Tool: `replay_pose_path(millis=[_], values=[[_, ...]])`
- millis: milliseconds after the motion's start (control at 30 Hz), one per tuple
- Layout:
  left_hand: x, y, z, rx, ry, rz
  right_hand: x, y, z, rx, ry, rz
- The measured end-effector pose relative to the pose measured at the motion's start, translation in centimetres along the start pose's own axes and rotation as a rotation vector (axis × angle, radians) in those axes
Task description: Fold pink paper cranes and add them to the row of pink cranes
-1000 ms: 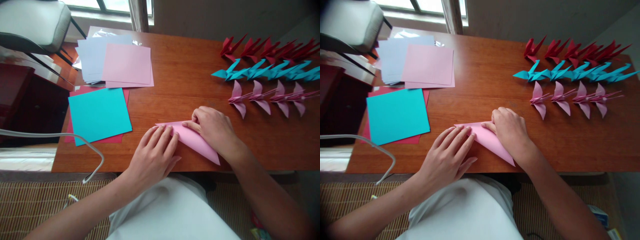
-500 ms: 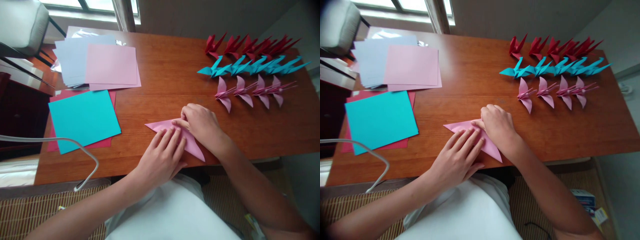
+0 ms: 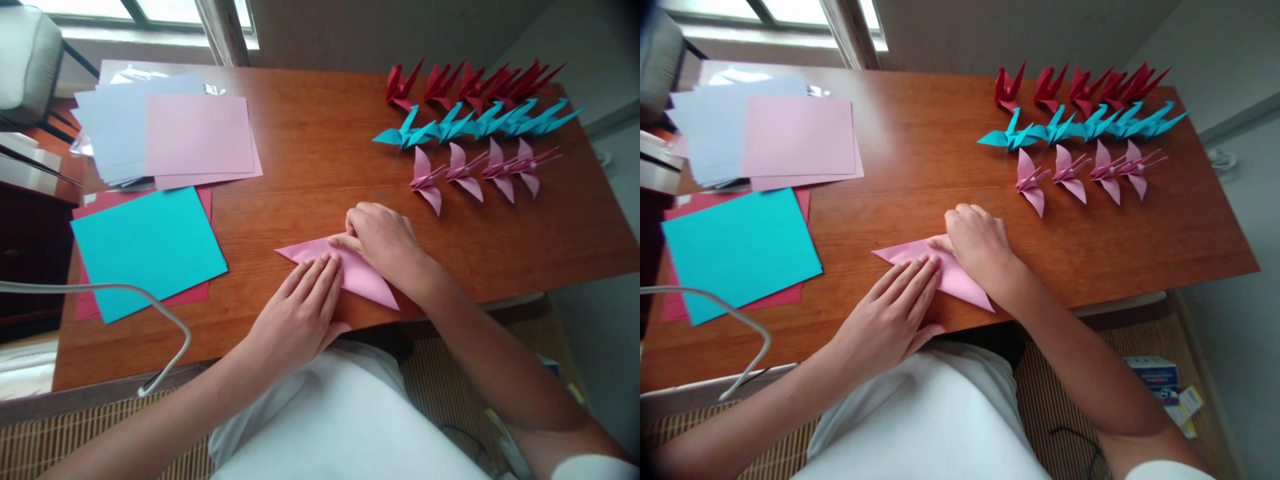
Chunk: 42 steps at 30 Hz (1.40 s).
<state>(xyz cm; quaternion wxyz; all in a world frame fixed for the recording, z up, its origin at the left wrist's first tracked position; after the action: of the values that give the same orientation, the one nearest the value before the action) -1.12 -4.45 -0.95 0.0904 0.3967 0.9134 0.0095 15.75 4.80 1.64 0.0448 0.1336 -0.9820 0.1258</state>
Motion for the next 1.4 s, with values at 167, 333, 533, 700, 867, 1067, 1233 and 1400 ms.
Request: replay_pose_path(millis=[167,333,533,700,867,1067,1233,1400], values=[[-0.1,-0.7,0.1,0.014,0.032,0.056,-0.1,0.0,0.1,0.003,0.003,-0.009],[-0.2,-1.2,0.5,0.032,0.015,0.07,-0.1,0.1,0.2,-0.005,0.0,-0.006],[0.1,-1.4,0.5,0.109,-0.032,0.079,-0.1,0.0,0.1,-0.01,0.004,-0.013],[1.0,-1.2,0.2,0.169,-0.053,0.098,-0.1,0.0,0.1,-0.012,0.012,-0.018],[2.0,-0.9,-0.5,0.256,-0.081,0.098,-0.1,0.0,0.0,0.001,0.012,-0.014],[2.1,-0.5,-1.0,0.306,-0.068,0.051,-0.3,0.0,0.2,-0.01,0.026,-0.028],[2.1,-0.5,-0.8,0.312,-0.054,0.064,-0.5,0.0,0.5,-0.062,0.048,-0.058],[2.3,-0.5,-0.7,0.314,-0.028,0.085,-0.8,-1.1,0.7,-0.168,0.1,-0.077]])
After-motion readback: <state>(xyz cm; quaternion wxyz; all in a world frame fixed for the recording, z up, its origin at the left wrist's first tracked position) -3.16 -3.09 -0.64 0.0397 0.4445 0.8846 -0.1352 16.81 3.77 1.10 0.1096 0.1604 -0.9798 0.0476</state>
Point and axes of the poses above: each hand's wrist, its own y-axis towards the middle knuckle, its own z-axis out of the palm, x = y × z, the point moved 2 cm from there along y, towards the middle knuckle, and after that the axes turned 4 degrees about -z, right-handed, at the moved point
